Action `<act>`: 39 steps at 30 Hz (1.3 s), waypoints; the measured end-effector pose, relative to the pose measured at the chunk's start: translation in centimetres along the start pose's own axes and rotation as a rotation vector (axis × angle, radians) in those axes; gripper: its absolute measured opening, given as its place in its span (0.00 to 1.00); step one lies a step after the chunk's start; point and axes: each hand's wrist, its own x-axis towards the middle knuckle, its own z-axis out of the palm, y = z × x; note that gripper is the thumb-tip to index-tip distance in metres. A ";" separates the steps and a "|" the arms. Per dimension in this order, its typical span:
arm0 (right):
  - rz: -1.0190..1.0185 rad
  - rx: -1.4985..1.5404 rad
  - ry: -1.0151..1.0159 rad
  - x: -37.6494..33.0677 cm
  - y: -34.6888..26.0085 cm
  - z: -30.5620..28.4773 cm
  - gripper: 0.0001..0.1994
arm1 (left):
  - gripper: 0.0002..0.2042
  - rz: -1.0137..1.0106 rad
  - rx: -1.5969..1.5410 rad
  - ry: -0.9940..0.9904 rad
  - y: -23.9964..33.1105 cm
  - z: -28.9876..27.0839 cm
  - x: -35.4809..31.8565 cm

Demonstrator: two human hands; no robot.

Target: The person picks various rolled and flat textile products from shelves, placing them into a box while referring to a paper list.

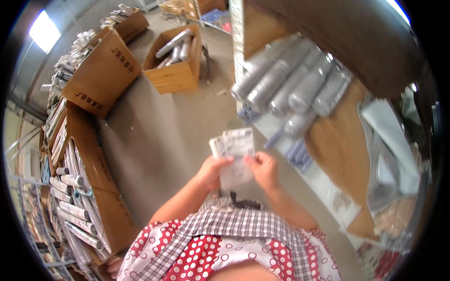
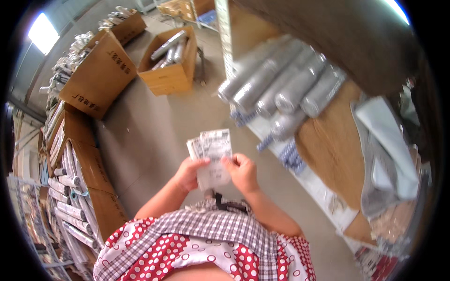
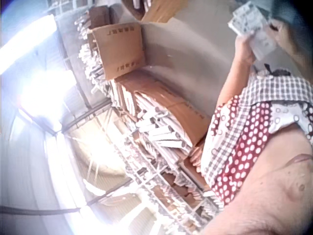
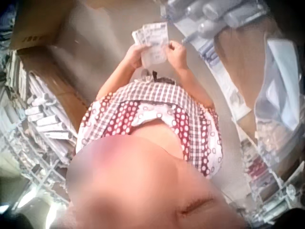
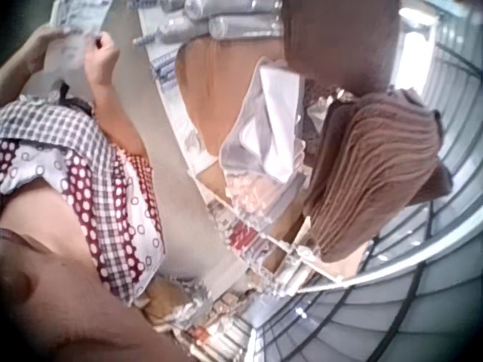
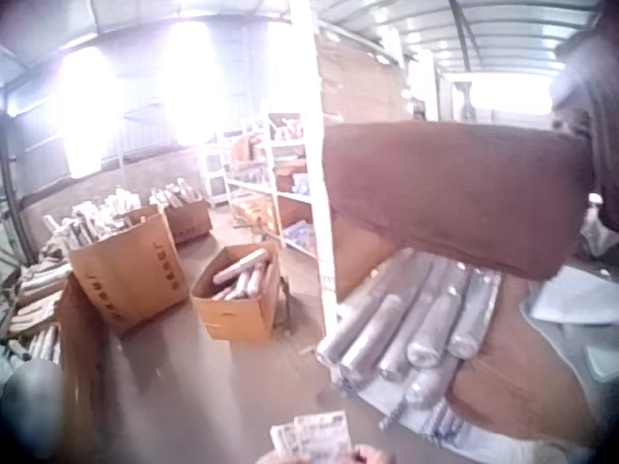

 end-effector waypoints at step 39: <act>0.016 -0.092 0.866 -27.3 7.5 -42.5 0.20 | 0.27 -0.342 0.165 -0.275 -21.8 21.6 0.8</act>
